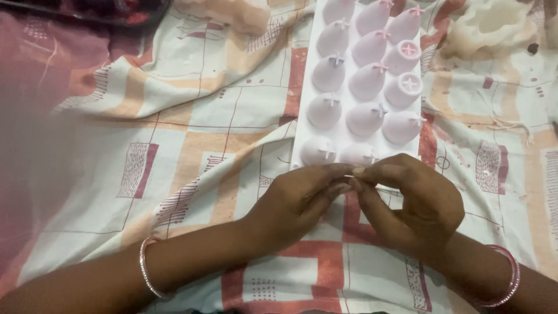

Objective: The person is seen threading a wick through the bottom of a silicone candle mold.

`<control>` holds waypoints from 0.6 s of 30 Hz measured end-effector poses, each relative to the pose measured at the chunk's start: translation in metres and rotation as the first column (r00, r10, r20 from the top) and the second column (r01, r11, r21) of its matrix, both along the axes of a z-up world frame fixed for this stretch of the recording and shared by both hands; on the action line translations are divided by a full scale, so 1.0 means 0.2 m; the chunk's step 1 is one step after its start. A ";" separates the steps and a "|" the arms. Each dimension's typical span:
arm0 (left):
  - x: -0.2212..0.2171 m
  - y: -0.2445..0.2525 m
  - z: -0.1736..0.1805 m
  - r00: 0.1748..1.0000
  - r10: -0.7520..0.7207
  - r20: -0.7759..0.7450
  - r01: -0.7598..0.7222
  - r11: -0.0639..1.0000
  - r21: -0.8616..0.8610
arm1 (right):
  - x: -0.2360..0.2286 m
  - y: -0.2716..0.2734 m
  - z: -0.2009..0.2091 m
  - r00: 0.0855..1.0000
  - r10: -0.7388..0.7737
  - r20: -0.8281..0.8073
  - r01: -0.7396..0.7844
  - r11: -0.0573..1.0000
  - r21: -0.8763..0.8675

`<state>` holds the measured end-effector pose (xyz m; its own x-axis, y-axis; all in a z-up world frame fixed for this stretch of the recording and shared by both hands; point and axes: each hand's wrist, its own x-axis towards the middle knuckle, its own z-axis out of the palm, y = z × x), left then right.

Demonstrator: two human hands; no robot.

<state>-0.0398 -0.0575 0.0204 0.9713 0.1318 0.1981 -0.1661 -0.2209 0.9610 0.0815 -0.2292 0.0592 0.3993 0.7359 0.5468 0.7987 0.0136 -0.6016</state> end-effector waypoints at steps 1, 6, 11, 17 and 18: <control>0.00 0.00 0.00 1.000 0.003 -0.005 -0.003 1.000 -0.001 | 0.00 0.01 0.01 1.000 0.003 -0.005 -0.003 1.000 -0.001; 0.00 0.02 -0.01 0.997 -0.054 0.055 0.049 0.994 0.093 | -0.03 0.00 0.03 0.981 0.031 0.191 -0.026 0.999 -0.027; 0.01 0.00 -0.07 0.992 -0.119 -0.048 0.124 0.984 0.125 | -0.07 0.02 0.05 0.969 0.026 0.244 -0.016 0.999 -0.040; 0.01 0.01 -0.04 0.980 -0.194 0.034 0.190 0.978 0.084 | -0.10 0.02 0.01 0.942 0.015 0.337 -0.021 1.000 0.013; 0.01 0.01 -0.04 0.978 -0.203 0.053 0.199 0.978 0.067 | -0.10 0.03 0.01 0.938 0.019 0.346 -0.028 0.999 0.021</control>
